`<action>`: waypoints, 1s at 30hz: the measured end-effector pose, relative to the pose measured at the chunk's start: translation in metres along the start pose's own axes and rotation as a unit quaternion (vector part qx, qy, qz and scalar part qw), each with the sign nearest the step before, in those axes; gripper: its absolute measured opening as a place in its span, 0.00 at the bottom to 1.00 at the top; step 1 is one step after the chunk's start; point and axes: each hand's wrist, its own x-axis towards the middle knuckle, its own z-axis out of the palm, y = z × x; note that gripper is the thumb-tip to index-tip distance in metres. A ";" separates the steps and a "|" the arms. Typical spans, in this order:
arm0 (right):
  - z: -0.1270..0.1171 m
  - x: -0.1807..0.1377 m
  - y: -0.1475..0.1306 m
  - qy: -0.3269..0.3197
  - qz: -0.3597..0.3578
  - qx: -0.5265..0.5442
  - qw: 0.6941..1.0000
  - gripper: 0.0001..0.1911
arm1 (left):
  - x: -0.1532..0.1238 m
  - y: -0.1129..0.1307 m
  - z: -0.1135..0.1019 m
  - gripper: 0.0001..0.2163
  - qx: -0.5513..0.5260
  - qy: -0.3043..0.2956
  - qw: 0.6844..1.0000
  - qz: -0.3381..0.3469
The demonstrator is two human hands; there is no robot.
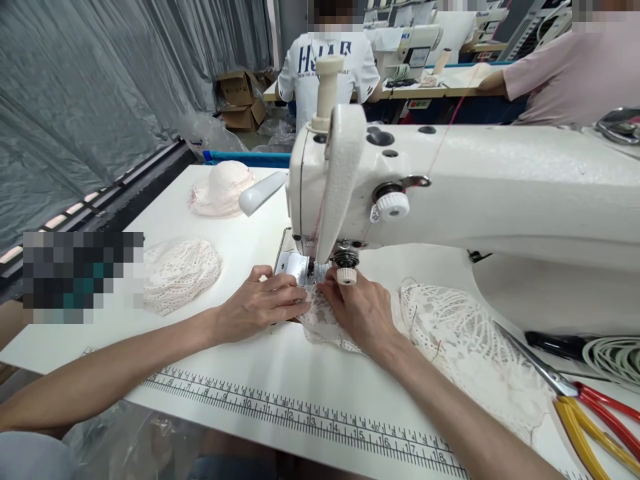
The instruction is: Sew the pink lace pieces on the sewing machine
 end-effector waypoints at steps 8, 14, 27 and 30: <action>-0.035 -0.020 0.005 -0.034 -0.141 0.068 0.987 0.15 | 0.000 -0.001 0.000 0.11 -0.007 -0.011 1.000 -0.013; -0.036 -0.024 0.006 -0.030 -0.200 -0.006 0.979 0.14 | 0.003 -0.010 0.007 0.10 -0.002 -0.008 0.999 -0.035; -0.021 -0.006 0.005 -0.005 -0.167 -0.120 0.979 0.17 | 0.007 -0.037 0.014 0.16 0.031 -0.048 0.997 -0.045; -0.021 -0.007 0.008 -0.009 -0.174 -0.134 0.976 0.19 | 0.006 -0.040 0.012 0.16 0.029 -0.043 0.999 -0.014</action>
